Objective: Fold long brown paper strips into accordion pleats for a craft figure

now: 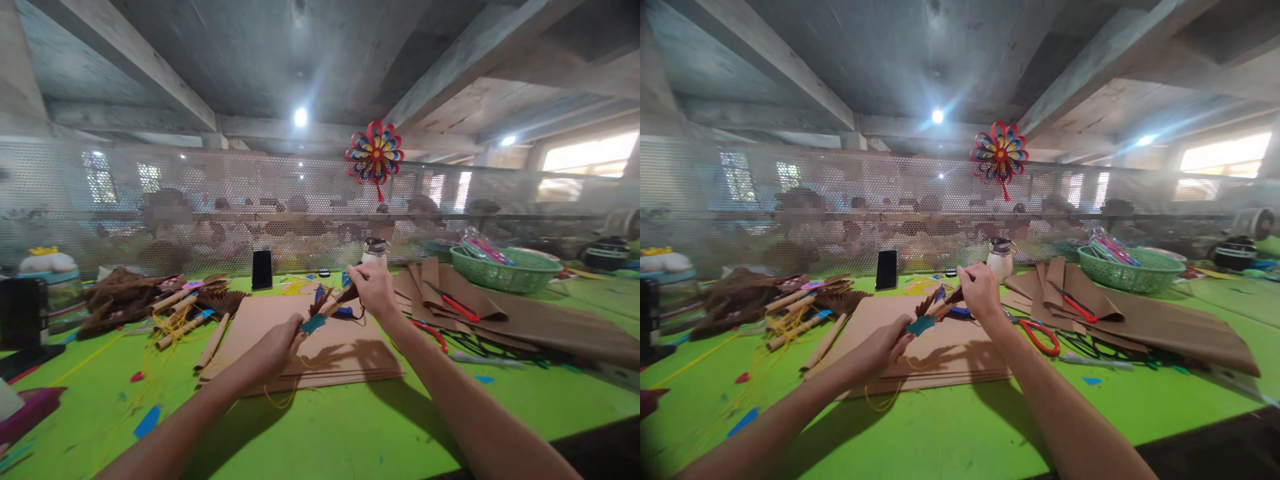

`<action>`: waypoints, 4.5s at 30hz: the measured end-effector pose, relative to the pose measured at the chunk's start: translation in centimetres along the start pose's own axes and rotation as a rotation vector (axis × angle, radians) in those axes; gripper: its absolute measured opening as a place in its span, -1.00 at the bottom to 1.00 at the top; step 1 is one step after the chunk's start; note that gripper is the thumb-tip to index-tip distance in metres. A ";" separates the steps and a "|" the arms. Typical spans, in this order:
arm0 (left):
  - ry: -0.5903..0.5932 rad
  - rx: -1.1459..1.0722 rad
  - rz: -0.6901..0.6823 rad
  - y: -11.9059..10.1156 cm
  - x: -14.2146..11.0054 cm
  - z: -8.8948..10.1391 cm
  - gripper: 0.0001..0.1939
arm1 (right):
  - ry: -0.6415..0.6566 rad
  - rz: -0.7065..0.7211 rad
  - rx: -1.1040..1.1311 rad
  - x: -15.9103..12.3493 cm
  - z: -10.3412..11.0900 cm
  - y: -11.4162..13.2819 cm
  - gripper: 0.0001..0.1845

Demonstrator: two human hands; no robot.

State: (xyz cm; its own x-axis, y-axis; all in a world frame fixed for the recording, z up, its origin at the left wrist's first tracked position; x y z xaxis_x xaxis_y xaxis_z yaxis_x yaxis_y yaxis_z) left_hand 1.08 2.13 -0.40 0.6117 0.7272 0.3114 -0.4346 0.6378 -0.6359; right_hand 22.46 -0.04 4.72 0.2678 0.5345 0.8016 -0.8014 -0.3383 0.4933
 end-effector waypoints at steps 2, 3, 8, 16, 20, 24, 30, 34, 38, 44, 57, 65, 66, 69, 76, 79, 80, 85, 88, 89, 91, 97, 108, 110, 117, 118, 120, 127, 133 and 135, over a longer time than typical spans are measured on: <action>-0.020 0.010 -0.009 0.0 0.0 0.2 -0.88 | 0.001 -0.009 -0.004 0.2 0.0 -0.4 -0.72; -0.024 0.024 -0.013 0.1 0.1 0.3 -0.88 | -0.002 0.003 -0.010 0.2 0.0 -0.5 -0.75; 0.024 0.112 0.015 0.9 0.3 0.5 -0.88 | 0.041 0.315 -0.191 0.0 0.7 0.5 -0.80; 0.065 0.132 -0.002 1.5 0.4 0.3 -0.86 | -0.025 0.175 -0.198 0.1 0.9 -0.2 -0.80; 0.081 0.125 -0.005 1.7 0.3 0.1 -0.85 | -0.010 -0.106 0.004 0.7 0.4 -1.9 -0.82; 0.106 0.150 -0.019 1.8 0.3 0.2 -0.80 | 0.073 -0.382 0.341 1.0 0.1 -2.8 -0.81; 0.112 0.117 -0.002 2.0 0.4 0.5 -0.76 | 0.117 -0.441 0.536 0.9 0.1 -2.2 -0.71; 0.110 0.126 0.043 1.6 0.5 0.4 -0.79 | 0.109 -0.272 0.306 0.6 -0.9 -1.8 -0.59; 0.089 0.210 0.059 1.1 0.5 0.3 -0.83 | 0.097 -0.180 0.149 -0.1 -1.7 -1.5 -0.59; 0.082 0.279 0.021 1.7 0.5 -0.2 -0.82 | 0.064 -0.180 0.085 -0.3 -1.7 -1.7 -0.70; 0.079 0.274 0.007 1.9 0.5 -0.5 -0.83 | 0.065 -0.251 0.293 0.2 -1.9 -2.9 -0.66; 0.016 0.295 0.013 2.0 0.7 -0.4 -0.85 | 0.052 -0.318 0.041 -0.2 -2.2 -2.6 -0.46; 0.010 0.300 0.013 2.0 0.8 -0.4 -0.84 | 0.070 -0.362 0.060 -0.2 -2.3 -2.8 -0.45; 0.010 0.317 0.015 2.0 0.7 -0.3 -0.83 | 0.137 -0.468 0.210 -0.3 -2.7 -3.4 -0.48; 0.026 0.275 -0.020 2.3 0.5 -0.7 -0.80 | 0.060 -0.362 0.375 0.0 -2.7 -4.2 -0.61; 0.041 0.282 -0.017 2.3 0.6 -0.7 -0.80 | 0.051 -0.333 0.343 0.0 -2.5 -4.2 -0.64; 0.048 0.282 -0.016 2.3 0.6 -0.7 -0.80 | 0.057 -0.333 0.338 0.0 -2.4 -4.2 -0.65; 0.042 0.273 -0.027 2.3 0.6 -0.6 -0.77 | 0.105 -0.374 0.372 0.0 -1.6 -3.4 -0.66; 0.042 0.276 -0.038 2.4 0.5 -0.5 -0.75 | 0.116 -0.394 0.419 0.1 -1.3 -3.2 -0.69; 0.044 0.277 -0.040 2.5 0.5 -0.5 -0.75 | 0.113 -0.399 0.434 0.1 -1.3 -3.2 -0.70; 0.038 0.277 -0.043 2.5 0.5 -0.4 -0.76 | 0.097 -0.409 0.453 0.0 -1.4 -3.4 -0.69; 0.035 0.114 0.007 2.6 0.6 -0.3 -0.82 | 0.125 -0.396 0.355 0.1 -1.5 -3.6 -0.59; 0.131 -1.050 0.193 0.7 0.0 0.3 -0.72 | 0.213 -0.203 0.202 -1.7 -2.3 -1.0 -0.70; 0.115 -1.112 0.199 0.5 -0.1 0.2 -0.73 | 0.297 -0.165 0.228 -2.6 -3.0 -0.3 -0.69; -0.168 -0.948 0.100 0.3 0.2 0.1 -0.67 | 0.596 -0.131 0.395 -5.7 -4.8 2.9 -0.67; -0.203 -0.925 0.090 0.3 0.2 0.2 -0.66 | 0.623 -0.153 0.435 -6.0 -4.9 3.2 -0.68; -0.232 -0.922 0.091 0.4 0.2 0.2 -0.66 | 0.660 -0.196 0.501 -6.4 -5.1 3.6 -0.65; -0.286 -1.076 0.120 0.3 0.1 0.8 -0.76 | 0.887 -0.345 0.654 -8.2 -5.6 4.3 -0.60; -0.273 -1.145 0.116 0.2 0.1 1.1 -0.76 | 0.815 -0.195 0.423 -8.5 -5.4 5.1 -0.60; -0.261 -1.139 0.123 0.1 0.0 1.0 -0.73 | 0.717 -0.159 0.396 -8.2 -5.3 5.3 -0.65</action>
State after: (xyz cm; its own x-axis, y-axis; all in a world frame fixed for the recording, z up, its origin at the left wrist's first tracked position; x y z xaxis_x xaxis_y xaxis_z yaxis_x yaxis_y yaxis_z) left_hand 0.41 2.44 0.24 0.3953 0.8826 0.2546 0.4416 0.0604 -0.8952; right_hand 13.22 -2.09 -1.01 -0.1508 0.9171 0.3689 -0.4993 -0.3928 0.7723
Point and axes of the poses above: each hand's wrist, its own x-axis towards the middle knuckle, its own z-axis out of the back of the hand, y = z × x, the point moved 2 cm from there along x, towards the middle knuckle, and after that the axes turned 4 degrees about -x, right-handed, at the moved point
